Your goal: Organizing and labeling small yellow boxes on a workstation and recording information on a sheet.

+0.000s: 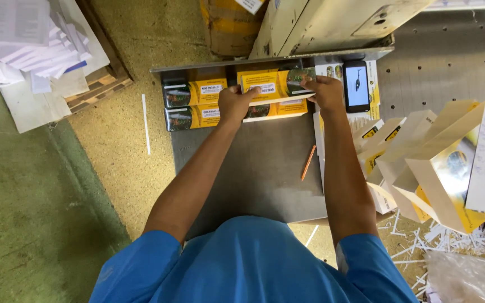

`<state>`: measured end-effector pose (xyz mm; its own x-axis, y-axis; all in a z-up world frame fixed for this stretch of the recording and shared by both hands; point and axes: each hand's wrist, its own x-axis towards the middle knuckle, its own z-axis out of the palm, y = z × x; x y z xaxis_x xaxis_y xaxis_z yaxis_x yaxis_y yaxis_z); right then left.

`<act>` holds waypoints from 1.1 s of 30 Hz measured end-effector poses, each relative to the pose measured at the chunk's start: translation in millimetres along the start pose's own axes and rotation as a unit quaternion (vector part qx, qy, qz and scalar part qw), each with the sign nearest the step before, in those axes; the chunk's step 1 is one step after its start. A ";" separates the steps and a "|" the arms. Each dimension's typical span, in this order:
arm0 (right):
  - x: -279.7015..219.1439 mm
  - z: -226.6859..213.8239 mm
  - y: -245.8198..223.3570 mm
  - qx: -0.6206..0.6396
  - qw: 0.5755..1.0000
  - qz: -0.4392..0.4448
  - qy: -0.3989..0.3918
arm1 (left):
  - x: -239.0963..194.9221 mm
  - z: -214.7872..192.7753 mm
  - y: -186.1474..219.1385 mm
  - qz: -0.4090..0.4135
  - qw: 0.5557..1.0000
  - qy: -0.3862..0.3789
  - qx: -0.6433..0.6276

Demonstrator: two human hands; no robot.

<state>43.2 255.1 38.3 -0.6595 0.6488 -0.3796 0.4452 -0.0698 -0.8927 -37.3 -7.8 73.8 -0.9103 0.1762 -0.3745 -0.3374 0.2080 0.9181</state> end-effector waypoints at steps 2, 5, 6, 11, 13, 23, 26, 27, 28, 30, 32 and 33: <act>3.3 3.5 2.0 -0.001 1.000 0.002 -0.006 | 0.3 0.9 -1.3 -0.001 1.000 -0.002 -0.002; -13.1 9.7 -11.0 -0.015 1.000 0.021 -0.004 | 1.6 0.5 -4.6 0.011 1.000 -0.005 -0.002; -17.2 10.5 -15.1 -0.020 1.000 0.023 0.005 | 4.0 1.6 -6.6 0.004 1.000 -0.009 0.008; 11.1 4.5 8.3 -0.029 0.999 0.017 0.029 | -7.0 2.5 11.8 -0.019 0.999 -0.016 0.026; 9.4 6.0 6.5 -0.051 0.998 0.024 0.034 | -3.4 0.4 8.3 -0.039 0.999 -0.029 -0.007; -31.5 16.8 -34.8 -0.067 0.996 0.022 0.058 | -10.1 1.2 25.6 -0.030 0.982 -0.069 0.176; -49.6 18.6 -50.9 -0.034 0.998 0.028 0.047 | 0.8 8.3 17.2 -0.044 0.964 -0.064 0.255; -52.5 18.7 -52.3 -0.022 0.998 0.032 0.049 | -0.6 7.3 20.5 -0.065 0.969 -0.066 0.229; -55.8 19.0 -53.4 -0.011 0.998 0.036 0.051 | -2.1 6.1 23.5 -0.085 0.973 -0.069 0.203; -52.0 22.0 -48.0 -0.025 0.997 0.034 0.062 | -2.6 6.8 25.0 -0.097 0.977 -0.064 0.178; -50.2 24.2 -45.6 -0.041 0.996 0.033 0.072 | -3.2 6.4 25.7 -0.111 0.980 -0.059 0.152; -50.4 24.7 -46.0 -0.052 0.995 0.035 0.072 | -3.6 5.8 25.9 -0.121 0.981 -0.051 0.144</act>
<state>41.0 206.9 92.5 -0.5342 0.7481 -0.3937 0.5516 -0.0444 -0.8329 -41.4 2.6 98.2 -0.7786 0.1811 -0.6008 -0.4445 0.5165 0.7318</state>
